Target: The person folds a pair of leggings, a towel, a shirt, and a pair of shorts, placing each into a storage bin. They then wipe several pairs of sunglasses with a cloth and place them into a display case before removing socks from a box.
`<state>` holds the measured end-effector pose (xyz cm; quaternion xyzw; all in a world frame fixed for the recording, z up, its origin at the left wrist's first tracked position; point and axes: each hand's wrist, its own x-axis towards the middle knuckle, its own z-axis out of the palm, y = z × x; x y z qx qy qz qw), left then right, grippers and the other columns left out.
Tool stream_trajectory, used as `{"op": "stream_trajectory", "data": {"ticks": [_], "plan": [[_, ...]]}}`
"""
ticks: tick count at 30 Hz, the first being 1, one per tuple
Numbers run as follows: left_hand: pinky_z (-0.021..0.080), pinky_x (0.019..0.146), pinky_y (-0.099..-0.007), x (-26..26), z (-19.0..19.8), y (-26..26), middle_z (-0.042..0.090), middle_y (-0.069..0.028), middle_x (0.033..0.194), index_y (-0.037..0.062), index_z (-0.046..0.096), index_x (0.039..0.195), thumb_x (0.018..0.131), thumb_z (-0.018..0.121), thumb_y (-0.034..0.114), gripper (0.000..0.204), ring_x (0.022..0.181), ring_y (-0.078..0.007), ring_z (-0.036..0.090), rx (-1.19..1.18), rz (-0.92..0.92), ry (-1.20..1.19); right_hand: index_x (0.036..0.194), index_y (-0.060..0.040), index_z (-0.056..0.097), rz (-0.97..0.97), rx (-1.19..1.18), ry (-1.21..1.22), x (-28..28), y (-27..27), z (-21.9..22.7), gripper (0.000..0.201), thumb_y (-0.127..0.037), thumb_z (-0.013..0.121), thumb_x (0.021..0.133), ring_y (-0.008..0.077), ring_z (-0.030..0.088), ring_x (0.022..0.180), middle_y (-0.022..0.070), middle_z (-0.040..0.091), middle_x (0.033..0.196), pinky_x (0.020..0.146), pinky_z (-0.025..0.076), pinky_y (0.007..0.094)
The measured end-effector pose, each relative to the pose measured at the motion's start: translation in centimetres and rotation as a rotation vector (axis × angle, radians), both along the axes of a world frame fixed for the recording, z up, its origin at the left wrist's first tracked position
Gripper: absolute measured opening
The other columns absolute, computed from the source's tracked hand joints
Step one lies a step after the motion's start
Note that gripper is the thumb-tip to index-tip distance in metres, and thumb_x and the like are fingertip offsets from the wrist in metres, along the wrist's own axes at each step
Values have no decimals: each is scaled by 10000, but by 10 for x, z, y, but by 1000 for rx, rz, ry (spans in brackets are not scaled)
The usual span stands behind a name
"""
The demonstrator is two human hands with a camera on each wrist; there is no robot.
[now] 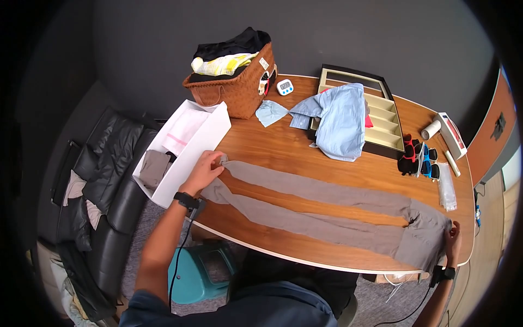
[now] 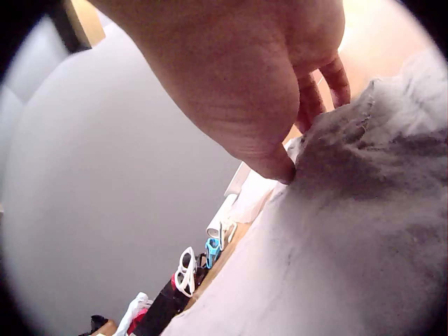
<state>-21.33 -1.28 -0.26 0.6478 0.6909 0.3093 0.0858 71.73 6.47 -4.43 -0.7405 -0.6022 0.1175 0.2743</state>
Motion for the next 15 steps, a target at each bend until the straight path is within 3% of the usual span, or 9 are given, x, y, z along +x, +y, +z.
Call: {"op": "stream_trajectory", "data": {"ticks": [2,4,5,7,8,10,15], "plan": [[503,742,-285,-3,-9,9,572,-122,1103,-12,601,1148,894,643,97,280,939,-156,592,74,-80,117,1307,-100,506,6,20,18,-19,-3,9,490,-36,637,839,184,538,840,70,556,917,772,470,321],[510,746,-275,-1,-11,16,604,-89,987,-13,612,1089,922,628,118,213,900,-139,607,159,15,-124,1284,-77,524,54,-30,-1,-22,-5,11,456,-28,620,842,210,552,851,88,576,955,795,473,341],[510,746,-275,-2,-9,18,604,-89,987,-13,612,1089,922,628,118,213,900,-139,607,157,10,-125,1284,-77,524,49,-32,-2,-21,-8,10,456,-28,620,842,210,552,851,88,576,955,795,473,341],[514,664,-250,-8,-1,15,614,-51,833,-2,614,973,962,593,159,163,752,-114,623,-25,78,-551,1252,-57,545,63,66,-67,-21,-8,5,401,-21,592,855,229,568,882,112,602,1018,822,475,356],[514,664,-250,-8,3,11,614,-51,833,-2,614,973,962,593,159,163,752,-114,623,-24,83,-549,1252,-57,545,68,65,-65,-16,-6,1,401,-21,592,855,229,568,882,112,602,1018,822,475,356],[474,504,-261,-7,9,3,607,-49,684,-13,576,861,972,578,182,225,544,-119,598,-106,178,-531,1259,-60,544,57,55,-63,-12,-1,-1,401,-7,575,863,224,572,924,117,607,1048,849,467,341],[438,438,-271,-4,18,-6,589,-58,633,-8,567,837,984,555,212,265,448,-121,552,-242,237,-406,1261,-38,538,74,109,-105,0,0,-7,375,-17,562,888,253,580,993,149,604,1126,911,453,356]]}}
